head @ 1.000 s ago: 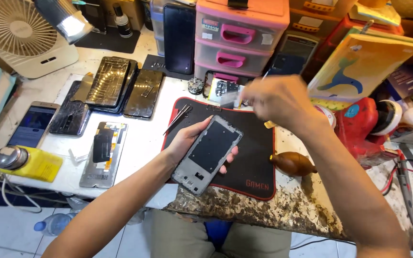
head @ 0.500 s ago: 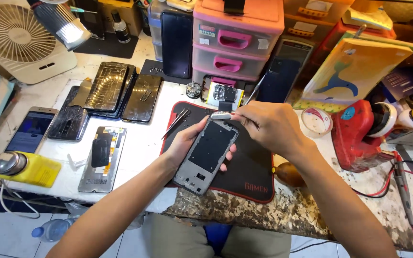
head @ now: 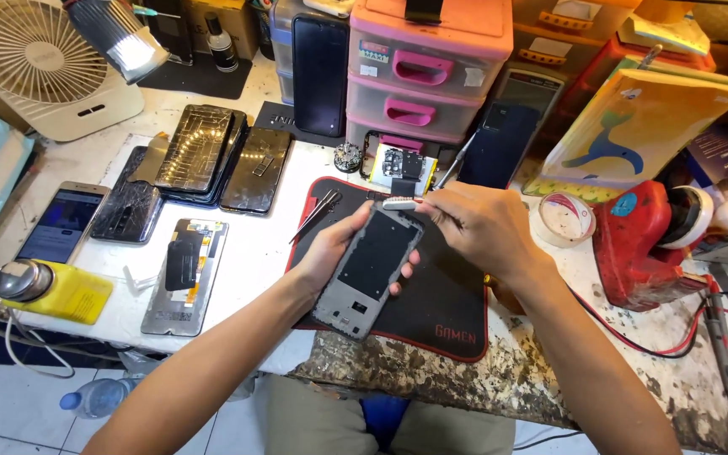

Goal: Scraping adhesive residue from a mobile phone frame to prepare it for repair or reassembly.

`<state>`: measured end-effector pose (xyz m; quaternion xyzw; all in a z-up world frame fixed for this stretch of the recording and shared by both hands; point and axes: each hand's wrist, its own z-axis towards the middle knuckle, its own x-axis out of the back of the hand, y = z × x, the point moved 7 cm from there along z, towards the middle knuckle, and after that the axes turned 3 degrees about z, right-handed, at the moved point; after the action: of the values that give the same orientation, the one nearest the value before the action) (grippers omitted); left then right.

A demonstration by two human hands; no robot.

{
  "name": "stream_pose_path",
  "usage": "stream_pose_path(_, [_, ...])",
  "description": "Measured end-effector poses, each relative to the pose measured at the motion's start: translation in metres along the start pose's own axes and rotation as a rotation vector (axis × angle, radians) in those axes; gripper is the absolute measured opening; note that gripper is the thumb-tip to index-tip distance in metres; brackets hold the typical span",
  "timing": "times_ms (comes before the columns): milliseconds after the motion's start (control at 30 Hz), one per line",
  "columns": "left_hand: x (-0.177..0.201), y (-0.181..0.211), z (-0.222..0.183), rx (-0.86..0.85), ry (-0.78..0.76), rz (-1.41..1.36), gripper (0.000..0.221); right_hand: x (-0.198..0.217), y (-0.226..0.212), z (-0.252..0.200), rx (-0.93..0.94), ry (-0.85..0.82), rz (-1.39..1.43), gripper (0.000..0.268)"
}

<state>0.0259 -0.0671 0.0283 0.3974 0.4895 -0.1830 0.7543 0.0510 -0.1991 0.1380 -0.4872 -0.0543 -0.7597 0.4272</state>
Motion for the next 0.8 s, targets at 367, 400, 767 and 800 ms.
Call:
stream_pose_path(367, [0.001,-0.002,0.002,-0.021,0.072,0.048,0.058,0.0,0.003,-0.004,-0.007,0.041,0.017,0.025])
stream_pose_path(400, [0.004,-0.003,0.001,-0.027,0.093,0.072,0.057,-0.001,0.003,-0.004,-0.001,0.042,0.027,0.025])
stream_pose_path(767, [0.009,-0.017,0.001,0.027,0.131,0.075,0.058,-0.006,0.023,-0.004,-0.047,0.185,0.115,0.021])
stream_pose_path(800, [0.01,-0.014,0.001,0.001,0.152,0.047,0.056,-0.005,0.029,-0.007,-0.065,0.207,0.076,0.02])
